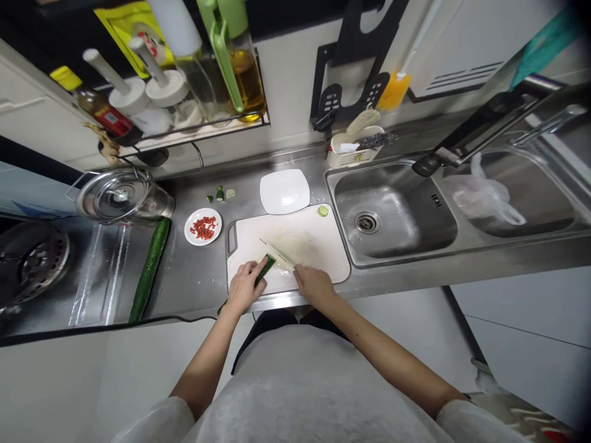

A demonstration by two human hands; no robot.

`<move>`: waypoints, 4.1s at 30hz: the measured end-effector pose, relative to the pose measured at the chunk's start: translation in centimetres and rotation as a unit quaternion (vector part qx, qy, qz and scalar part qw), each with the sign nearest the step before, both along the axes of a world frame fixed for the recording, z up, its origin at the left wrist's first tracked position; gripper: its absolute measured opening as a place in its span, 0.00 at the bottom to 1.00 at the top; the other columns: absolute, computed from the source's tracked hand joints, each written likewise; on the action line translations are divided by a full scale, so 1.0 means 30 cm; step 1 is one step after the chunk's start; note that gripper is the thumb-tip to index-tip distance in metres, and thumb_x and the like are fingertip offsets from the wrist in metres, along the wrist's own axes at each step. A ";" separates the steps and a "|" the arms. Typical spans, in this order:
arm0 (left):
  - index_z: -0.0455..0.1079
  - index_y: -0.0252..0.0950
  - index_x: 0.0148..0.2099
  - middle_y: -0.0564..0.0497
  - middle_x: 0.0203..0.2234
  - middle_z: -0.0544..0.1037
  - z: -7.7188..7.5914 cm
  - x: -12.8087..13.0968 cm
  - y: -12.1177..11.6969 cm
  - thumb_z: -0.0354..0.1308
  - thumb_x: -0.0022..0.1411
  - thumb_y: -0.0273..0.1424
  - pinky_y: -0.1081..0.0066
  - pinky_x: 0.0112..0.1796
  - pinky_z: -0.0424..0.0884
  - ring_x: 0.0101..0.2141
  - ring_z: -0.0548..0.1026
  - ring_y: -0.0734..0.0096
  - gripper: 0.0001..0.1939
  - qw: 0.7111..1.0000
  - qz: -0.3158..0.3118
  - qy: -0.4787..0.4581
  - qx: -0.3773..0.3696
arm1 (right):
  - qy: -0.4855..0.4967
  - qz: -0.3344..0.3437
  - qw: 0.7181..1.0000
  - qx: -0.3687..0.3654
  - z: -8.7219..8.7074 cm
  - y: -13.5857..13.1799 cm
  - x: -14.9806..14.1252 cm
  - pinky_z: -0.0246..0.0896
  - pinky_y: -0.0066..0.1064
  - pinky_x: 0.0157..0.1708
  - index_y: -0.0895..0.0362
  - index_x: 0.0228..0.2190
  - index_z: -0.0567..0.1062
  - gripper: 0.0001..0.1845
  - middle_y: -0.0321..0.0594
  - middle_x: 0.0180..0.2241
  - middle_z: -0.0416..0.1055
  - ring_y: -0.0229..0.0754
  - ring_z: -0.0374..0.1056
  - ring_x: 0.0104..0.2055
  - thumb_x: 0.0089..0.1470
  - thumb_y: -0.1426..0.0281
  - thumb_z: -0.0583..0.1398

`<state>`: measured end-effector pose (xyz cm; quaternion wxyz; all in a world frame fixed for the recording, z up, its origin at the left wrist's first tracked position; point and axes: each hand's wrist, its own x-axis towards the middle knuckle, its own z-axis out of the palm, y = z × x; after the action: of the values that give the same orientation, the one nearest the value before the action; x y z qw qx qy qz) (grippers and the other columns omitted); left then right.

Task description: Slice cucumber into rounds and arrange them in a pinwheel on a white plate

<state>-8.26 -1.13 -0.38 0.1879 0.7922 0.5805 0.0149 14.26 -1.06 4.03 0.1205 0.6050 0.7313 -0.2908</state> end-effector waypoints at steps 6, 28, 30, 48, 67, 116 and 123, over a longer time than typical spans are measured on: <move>0.58 0.48 0.63 0.48 0.49 0.70 -0.019 0.030 -0.006 0.47 0.67 0.37 0.67 0.47 0.68 0.47 0.69 0.66 0.23 0.998 0.022 -0.031 0.039 | 0.000 0.029 1.000 0.000 0.003 -0.005 -0.039 0.59 0.31 0.37 0.57 0.45 0.66 0.20 0.48 0.39 0.72 0.44 0.71 0.39 0.66 0.64 0.39; 0.65 0.46 0.59 0.47 0.50 0.71 -0.073 0.019 -0.012 0.48 0.66 0.36 0.65 0.49 0.67 0.47 0.69 0.63 0.20 0.997 0.023 -0.042 0.065 | -0.007 0.038 0.999 -0.020 0.015 -0.034 -0.056 0.63 0.32 0.37 0.58 0.49 0.64 0.19 0.52 0.41 0.71 0.47 0.72 0.41 0.62 0.76 0.41; 0.65 0.46 0.59 0.47 0.50 0.71 -0.072 0.019 -0.012 0.48 0.66 0.37 0.65 0.49 0.67 0.47 0.69 0.63 0.20 0.997 0.023 -0.042 0.063 | -0.008 0.036 0.999 -0.025 0.015 -0.035 -0.056 0.63 0.32 0.37 0.58 0.49 0.64 0.19 0.53 0.42 0.71 0.46 0.71 0.42 0.62 0.76 0.40; 0.65 0.45 0.60 0.48 0.50 0.72 -0.064 0.020 -0.009 0.48 0.67 0.36 0.66 0.48 0.68 0.47 0.70 0.64 0.20 0.994 0.004 -0.036 0.099 | -0.020 0.032 0.999 -0.017 0.011 -0.039 -0.051 0.62 0.30 0.35 0.58 0.51 0.63 0.20 0.50 0.40 0.71 0.45 0.72 0.40 0.65 0.70 0.39; 0.66 0.44 0.59 0.47 0.49 0.72 -0.078 0.012 -0.010 0.48 0.67 0.36 0.65 0.48 0.68 0.46 0.70 0.64 0.20 0.993 0.004 -0.047 0.104 | -0.030 0.039 0.999 -0.004 -0.003 -0.049 -0.068 0.62 0.29 0.33 0.58 0.47 0.63 0.16 0.48 0.38 0.71 0.44 0.72 0.38 0.64 0.72 0.41; 0.61 0.45 0.63 0.47 0.52 0.71 -0.087 0.005 -0.003 0.48 0.67 0.36 0.64 0.50 0.67 0.48 0.69 0.64 0.23 0.995 -0.014 -0.060 0.085 | -0.010 0.082 0.995 -0.052 -0.012 0.036 -0.063 0.64 0.31 0.37 0.61 0.42 0.69 0.15 0.50 0.35 0.75 0.45 0.73 0.40 0.59 0.79 0.47; 0.61 0.45 0.63 0.47 0.51 0.71 -0.088 0.004 0.000 0.47 0.67 0.36 0.64 0.49 0.68 0.47 0.69 0.64 0.23 0.994 -0.014 -0.064 0.083 | 0.001 0.080 0.996 -0.050 -0.023 0.038 -0.054 0.63 0.30 0.38 0.61 0.42 0.70 0.15 0.49 0.34 0.75 0.44 0.73 0.40 0.58 0.80 0.48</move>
<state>-8.12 -1.13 -3.01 0.1589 0.8103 0.5530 0.1112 12.63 0.08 3.33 0.1730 0.5376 0.7620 -0.3168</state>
